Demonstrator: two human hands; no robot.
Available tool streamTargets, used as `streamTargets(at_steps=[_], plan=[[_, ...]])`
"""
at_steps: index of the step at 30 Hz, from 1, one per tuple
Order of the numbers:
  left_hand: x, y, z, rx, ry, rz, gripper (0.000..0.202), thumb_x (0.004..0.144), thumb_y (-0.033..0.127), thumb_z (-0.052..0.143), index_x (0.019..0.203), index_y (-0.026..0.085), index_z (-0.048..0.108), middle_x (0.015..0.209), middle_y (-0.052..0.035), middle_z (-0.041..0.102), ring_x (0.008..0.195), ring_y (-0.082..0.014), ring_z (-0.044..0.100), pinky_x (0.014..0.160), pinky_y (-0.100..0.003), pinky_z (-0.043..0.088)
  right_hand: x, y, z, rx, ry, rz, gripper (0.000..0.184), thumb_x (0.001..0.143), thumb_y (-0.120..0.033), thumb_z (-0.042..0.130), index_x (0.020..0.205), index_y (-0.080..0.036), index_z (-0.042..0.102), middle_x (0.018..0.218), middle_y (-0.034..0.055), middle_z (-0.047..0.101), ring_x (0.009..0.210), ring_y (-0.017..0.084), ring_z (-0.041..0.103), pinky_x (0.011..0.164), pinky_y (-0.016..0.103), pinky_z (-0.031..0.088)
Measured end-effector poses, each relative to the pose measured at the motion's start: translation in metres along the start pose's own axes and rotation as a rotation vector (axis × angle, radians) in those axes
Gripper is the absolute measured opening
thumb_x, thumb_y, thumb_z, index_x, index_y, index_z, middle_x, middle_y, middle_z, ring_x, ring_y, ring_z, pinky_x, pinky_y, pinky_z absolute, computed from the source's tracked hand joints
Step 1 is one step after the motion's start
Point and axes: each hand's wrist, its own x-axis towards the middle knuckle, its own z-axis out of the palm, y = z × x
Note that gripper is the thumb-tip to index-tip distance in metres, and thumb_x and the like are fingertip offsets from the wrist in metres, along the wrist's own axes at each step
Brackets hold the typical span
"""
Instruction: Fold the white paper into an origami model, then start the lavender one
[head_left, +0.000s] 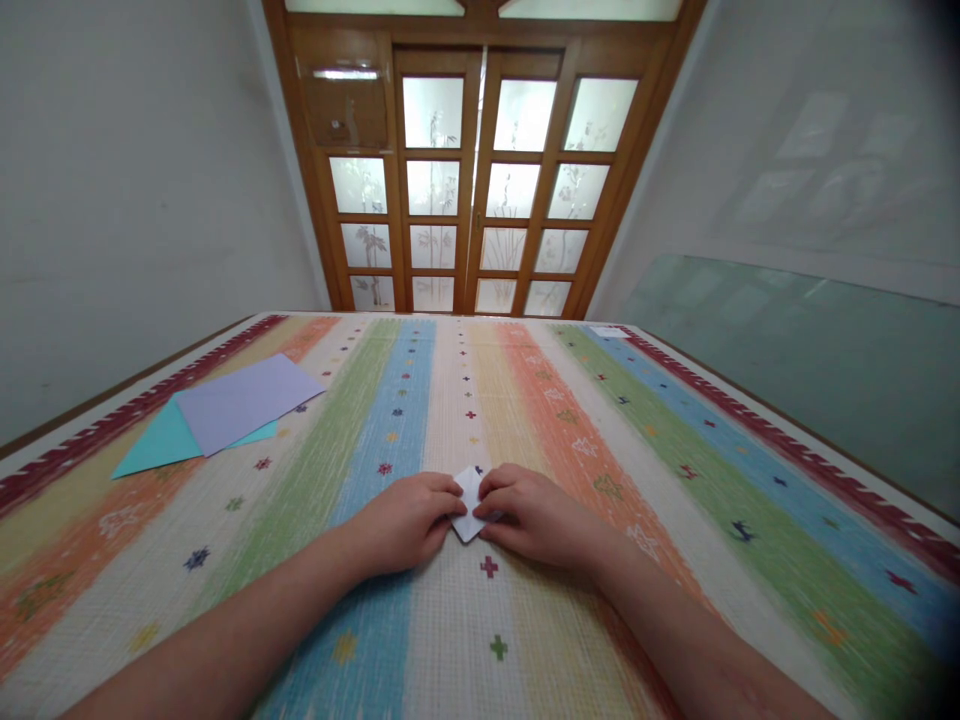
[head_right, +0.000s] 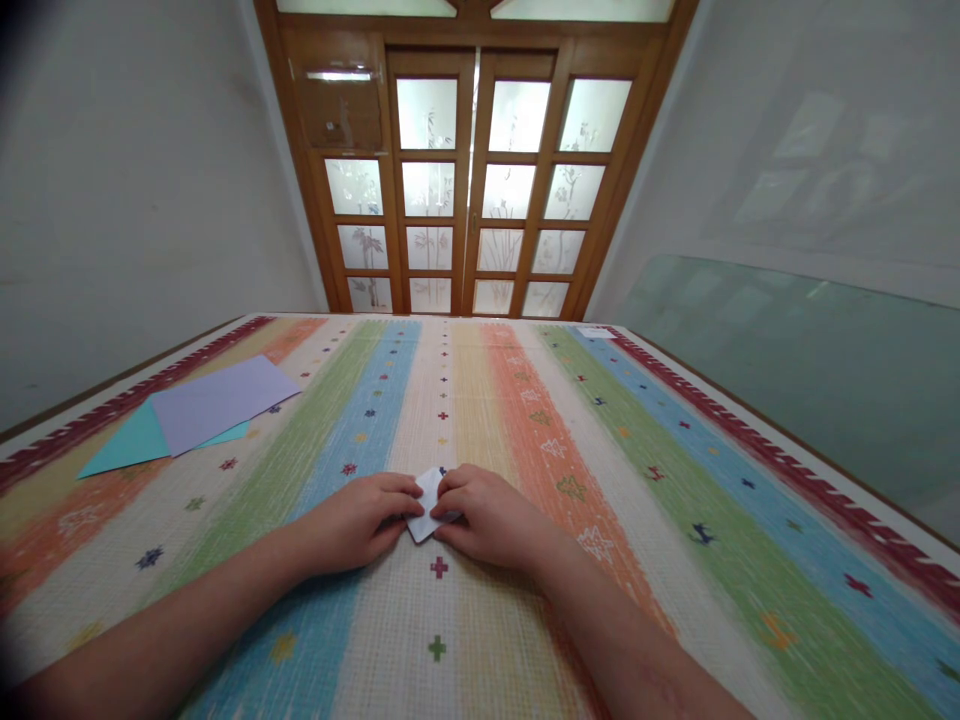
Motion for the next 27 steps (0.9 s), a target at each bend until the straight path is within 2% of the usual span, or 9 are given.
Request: streamTargets(at_steps=[5,9,18,23,27], plan=[[0.001,-0.001,-0.001,0.006,-0.006,0.049,0.031,0.089,0.017,0.053,0.117,0.019,0.065,0.117,-0.0108,0.066,0.110,-0.0233,0.061,0.096,-0.037,0.047,0.000,-0.001,-0.001,-0.010,-0.016,0.007,0.016,0.087,-0.023,0.063,0.097,-0.023,0.075,0.095,0.0058,0.069,0.089,0.019,0.062,0.081,0.031,0.044],[0.003,-0.002,0.001,0.051,-0.030,0.074,0.025,0.093,0.022,0.052,0.114,0.018,0.066,0.115,-0.0114,0.067,0.111,-0.0237,0.060,0.097,-0.037,0.047,0.001,-0.002,-0.002,-0.027,-0.019,0.013,0.017,0.089,-0.022,0.060,0.097,-0.022,0.075,0.094,0.0057,0.070,0.089,0.018,0.062,0.081,0.031,0.045],[0.004,-0.004,0.008,0.019,0.016,0.027,0.025,0.097,0.020,0.044,0.107,0.020,0.067,0.109,-0.0079,0.069,0.109,-0.0218,0.062,0.098,-0.038,0.047,0.005,-0.003,-0.001,-0.016,0.015,0.018,0.020,0.092,-0.018,0.055,0.089,-0.021,0.074,0.088,0.0055,0.072,0.085,0.017,0.063,0.079,0.029,0.044],[0.005,-0.005,0.009,-0.015,0.034,-0.022,0.022,0.096,0.018,0.045,0.106,0.021,0.064,0.107,-0.0064,0.069,0.103,-0.0210,0.064,0.093,-0.036,0.048,0.005,-0.007,-0.004,-0.012,0.051,0.073,0.018,0.086,-0.022,0.061,0.102,-0.022,0.071,0.093,0.0049,0.072,0.086,0.019,0.064,0.077,0.029,0.044],[0.004,-0.006,0.008,-0.001,0.024,0.004,0.023,0.096,0.015,0.046,0.107,0.021,0.065,0.108,-0.0057,0.069,0.106,-0.0199,0.063,0.100,-0.038,0.043,0.001,0.003,-0.009,0.103,0.016,0.081,0.040,0.081,-0.014,0.057,0.120,-0.023,0.065,0.106,0.0060,0.071,0.094,0.020,0.065,0.082,0.031,0.047]])
